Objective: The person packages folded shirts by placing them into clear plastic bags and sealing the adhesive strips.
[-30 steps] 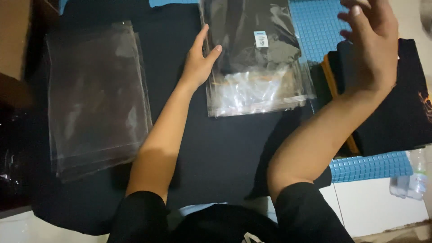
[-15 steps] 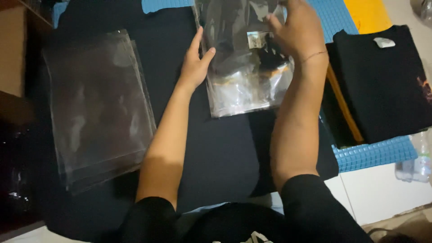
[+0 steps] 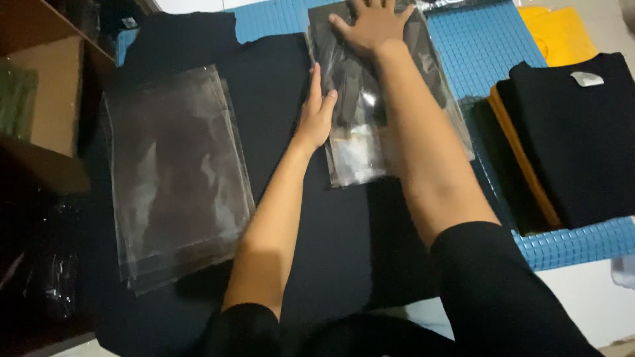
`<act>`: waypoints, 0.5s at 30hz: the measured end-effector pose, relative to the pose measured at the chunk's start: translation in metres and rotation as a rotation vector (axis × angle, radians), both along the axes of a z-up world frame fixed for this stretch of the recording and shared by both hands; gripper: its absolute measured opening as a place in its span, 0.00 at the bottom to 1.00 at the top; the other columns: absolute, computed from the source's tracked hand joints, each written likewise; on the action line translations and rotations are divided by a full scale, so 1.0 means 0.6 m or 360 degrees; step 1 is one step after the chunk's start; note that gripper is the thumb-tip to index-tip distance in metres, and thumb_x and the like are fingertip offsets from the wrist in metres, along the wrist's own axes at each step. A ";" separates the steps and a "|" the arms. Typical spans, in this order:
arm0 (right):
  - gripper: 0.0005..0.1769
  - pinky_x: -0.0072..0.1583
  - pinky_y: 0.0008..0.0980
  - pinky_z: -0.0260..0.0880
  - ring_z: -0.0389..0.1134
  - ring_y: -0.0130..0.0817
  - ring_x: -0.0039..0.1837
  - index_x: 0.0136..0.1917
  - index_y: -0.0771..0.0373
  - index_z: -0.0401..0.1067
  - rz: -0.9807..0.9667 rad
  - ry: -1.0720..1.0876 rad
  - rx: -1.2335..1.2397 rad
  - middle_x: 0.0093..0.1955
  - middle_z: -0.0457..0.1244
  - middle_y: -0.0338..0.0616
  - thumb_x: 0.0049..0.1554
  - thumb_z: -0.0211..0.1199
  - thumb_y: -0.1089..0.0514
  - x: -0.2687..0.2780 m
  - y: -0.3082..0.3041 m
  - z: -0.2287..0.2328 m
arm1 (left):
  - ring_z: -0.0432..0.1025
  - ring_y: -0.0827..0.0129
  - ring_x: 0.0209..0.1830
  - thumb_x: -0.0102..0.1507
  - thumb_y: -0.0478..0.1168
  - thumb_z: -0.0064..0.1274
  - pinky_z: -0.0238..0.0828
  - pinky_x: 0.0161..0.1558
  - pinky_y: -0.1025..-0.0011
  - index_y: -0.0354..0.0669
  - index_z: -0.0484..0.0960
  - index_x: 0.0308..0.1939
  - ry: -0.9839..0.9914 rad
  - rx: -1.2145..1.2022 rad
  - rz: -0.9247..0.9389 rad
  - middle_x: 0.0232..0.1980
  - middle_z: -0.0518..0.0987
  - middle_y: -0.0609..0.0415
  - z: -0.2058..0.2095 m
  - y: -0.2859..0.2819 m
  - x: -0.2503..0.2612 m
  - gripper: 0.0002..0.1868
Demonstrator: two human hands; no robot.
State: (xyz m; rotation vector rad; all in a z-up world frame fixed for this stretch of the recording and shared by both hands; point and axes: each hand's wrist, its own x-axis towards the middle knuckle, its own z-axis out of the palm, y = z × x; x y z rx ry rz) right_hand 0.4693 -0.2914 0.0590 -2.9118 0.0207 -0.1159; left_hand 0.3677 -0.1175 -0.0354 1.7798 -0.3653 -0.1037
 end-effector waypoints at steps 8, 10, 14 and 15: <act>0.44 0.71 0.87 0.29 0.28 0.63 0.83 0.84 0.35 0.45 -0.0002 0.0086 -0.0005 0.86 0.37 0.41 0.60 0.41 0.21 0.034 -0.010 -0.030 | 0.55 0.55 0.80 0.71 0.51 0.35 0.50 0.73 0.62 0.51 0.39 0.82 0.0014 0.0171 0.0085 0.86 0.46 0.49 -0.005 0.001 0.006 0.38; 0.43 0.71 0.87 0.30 0.30 0.63 0.83 0.83 0.35 0.47 -0.0016 0.0099 0.0004 0.86 0.38 0.41 0.60 0.42 0.21 0.032 -0.010 -0.029 | 0.67 0.54 0.75 0.71 0.52 0.35 0.58 0.68 0.62 0.53 0.39 0.82 0.0055 0.0216 0.0087 0.85 0.50 0.50 -0.002 0.000 0.000 0.38; 0.43 0.71 0.87 0.30 0.30 0.62 0.83 0.83 0.36 0.48 -0.0031 0.0084 0.0031 0.86 0.39 0.40 0.60 0.41 0.22 0.030 -0.014 -0.039 | 0.55 0.51 0.82 0.73 0.52 0.32 0.51 0.74 0.57 0.50 0.36 0.82 0.0017 0.0293 0.0042 0.86 0.42 0.48 0.009 0.000 -0.008 0.38; 0.41 0.72 0.87 0.31 0.31 0.61 0.82 0.83 0.36 0.48 -0.0021 -0.0022 0.0014 0.85 0.40 0.41 0.62 0.42 0.22 0.033 -0.017 -0.050 | 0.52 0.51 0.83 0.72 0.52 0.32 0.51 0.74 0.57 0.48 0.38 0.82 -0.0032 0.0403 0.0080 0.86 0.44 0.48 0.012 -0.001 -0.008 0.38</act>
